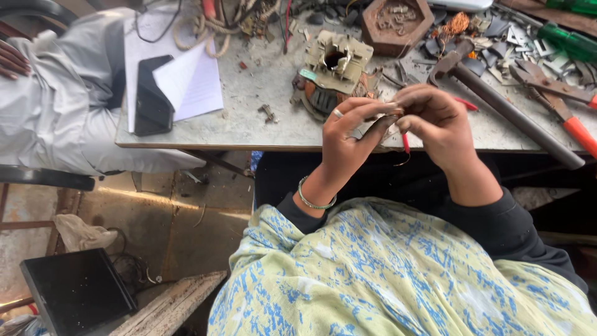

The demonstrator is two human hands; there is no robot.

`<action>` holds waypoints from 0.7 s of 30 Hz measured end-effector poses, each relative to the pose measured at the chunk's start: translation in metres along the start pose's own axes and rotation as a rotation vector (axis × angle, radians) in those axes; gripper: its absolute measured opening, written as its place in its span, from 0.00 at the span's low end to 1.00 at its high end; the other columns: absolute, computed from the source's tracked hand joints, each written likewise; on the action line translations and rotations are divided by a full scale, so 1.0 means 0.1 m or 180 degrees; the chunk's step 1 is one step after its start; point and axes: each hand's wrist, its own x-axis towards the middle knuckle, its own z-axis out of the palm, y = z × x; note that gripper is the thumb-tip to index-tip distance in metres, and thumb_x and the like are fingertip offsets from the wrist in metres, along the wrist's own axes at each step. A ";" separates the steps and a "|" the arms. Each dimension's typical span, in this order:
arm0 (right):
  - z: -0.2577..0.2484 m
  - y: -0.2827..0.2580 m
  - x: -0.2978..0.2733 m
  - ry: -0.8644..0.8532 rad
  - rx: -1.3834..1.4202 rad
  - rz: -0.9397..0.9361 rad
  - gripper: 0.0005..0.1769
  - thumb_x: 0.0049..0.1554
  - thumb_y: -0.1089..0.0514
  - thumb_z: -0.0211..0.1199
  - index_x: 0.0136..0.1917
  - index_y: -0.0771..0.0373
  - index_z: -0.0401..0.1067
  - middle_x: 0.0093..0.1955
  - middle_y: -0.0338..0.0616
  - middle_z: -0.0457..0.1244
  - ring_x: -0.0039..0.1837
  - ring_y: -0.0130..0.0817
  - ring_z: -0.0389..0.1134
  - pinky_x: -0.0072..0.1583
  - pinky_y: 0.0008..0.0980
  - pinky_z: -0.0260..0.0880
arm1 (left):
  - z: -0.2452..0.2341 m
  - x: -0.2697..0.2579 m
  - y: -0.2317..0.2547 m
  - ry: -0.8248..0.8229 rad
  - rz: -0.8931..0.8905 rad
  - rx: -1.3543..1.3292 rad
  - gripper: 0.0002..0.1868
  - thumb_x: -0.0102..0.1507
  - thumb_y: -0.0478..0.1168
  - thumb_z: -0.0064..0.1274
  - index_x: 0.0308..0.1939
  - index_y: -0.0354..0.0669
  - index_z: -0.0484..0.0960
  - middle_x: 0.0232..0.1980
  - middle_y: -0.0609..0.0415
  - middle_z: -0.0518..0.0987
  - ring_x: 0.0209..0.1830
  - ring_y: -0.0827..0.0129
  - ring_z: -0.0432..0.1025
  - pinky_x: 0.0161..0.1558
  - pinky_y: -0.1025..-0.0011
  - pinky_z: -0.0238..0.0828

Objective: The person sits at a cluttered workbench and uses pliers to strip insulation from copper wires. They then twist the exposed wire ends and connect them to a small electronic component, likely a transformer or motor part, while handling various tools and parts on the table.

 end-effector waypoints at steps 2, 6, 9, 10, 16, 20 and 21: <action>0.04 0.00 0.01 -0.0050 -0.0089 0.0134 0.17 0.59 0.69 0.67 0.61 0.68 0.73 0.59 0.47 0.65 0.59 0.29 0.69 0.61 0.27 0.72 | -0.02 -0.03 -0.01 0.0099 -0.0284 -0.0369 0.12 0.64 0.30 0.65 0.50 0.43 0.85 0.51 0.57 0.82 0.46 0.77 0.77 0.45 0.78 0.77; 0.07 0.01 0.02 -0.0295 -0.1011 -0.0205 0.10 0.62 0.71 0.64 0.58 0.71 0.73 0.59 0.46 0.62 0.60 0.27 0.68 0.60 0.26 0.71 | -0.02 -0.09 -0.07 0.0206 -0.0832 -0.1172 0.11 0.64 0.31 0.63 0.50 0.41 0.82 0.49 0.56 0.83 0.46 0.79 0.78 0.48 0.79 0.78; 0.09 0.02 0.01 -0.0349 -0.1312 -0.0436 0.08 0.62 0.72 0.60 0.56 0.71 0.70 0.60 0.45 0.60 0.58 0.25 0.66 0.58 0.25 0.70 | -0.07 -0.12 -0.12 0.0136 -0.0976 -0.1383 0.10 0.65 0.31 0.62 0.50 0.39 0.82 0.49 0.55 0.84 0.48 0.78 0.79 0.52 0.79 0.79; 0.10 0.02 0.00 -0.0364 -0.1318 -0.0494 0.07 0.62 0.72 0.59 0.55 0.71 0.69 0.60 0.44 0.59 0.58 0.24 0.65 0.57 0.24 0.69 | -0.09 -0.12 -0.12 0.0102 -0.0946 -0.1342 0.10 0.65 0.32 0.62 0.50 0.39 0.82 0.50 0.55 0.84 0.49 0.77 0.80 0.53 0.78 0.79; 0.01 0.21 0.01 0.0067 -0.0620 -0.0020 0.05 0.71 0.67 0.53 0.59 0.67 0.62 0.52 0.41 0.65 0.46 0.22 0.64 0.46 0.21 0.65 | -0.18 -0.05 -0.01 0.0032 0.0046 0.0429 0.10 0.64 0.29 0.63 0.48 0.42 0.85 0.49 0.55 0.84 0.50 0.69 0.81 0.52 0.75 0.80; -0.02 0.30 0.17 0.0362 -0.2138 -0.0842 0.12 0.63 0.72 0.60 0.59 0.67 0.66 0.51 0.43 0.63 0.51 0.27 0.65 0.54 0.27 0.67 | -0.26 -0.02 0.05 -0.0417 0.0096 0.0517 0.12 0.61 0.29 0.65 0.48 0.41 0.86 0.47 0.52 0.84 0.49 0.62 0.80 0.52 0.67 0.77; 0.00 0.26 0.18 0.0305 -0.2828 -0.1175 0.16 0.57 0.74 0.64 0.58 0.66 0.69 0.50 0.47 0.63 0.50 0.31 0.67 0.53 0.30 0.69 | -0.25 -0.02 0.06 -0.0389 0.0027 0.0214 0.11 0.62 0.30 0.65 0.47 0.41 0.86 0.47 0.53 0.84 0.48 0.63 0.80 0.52 0.67 0.77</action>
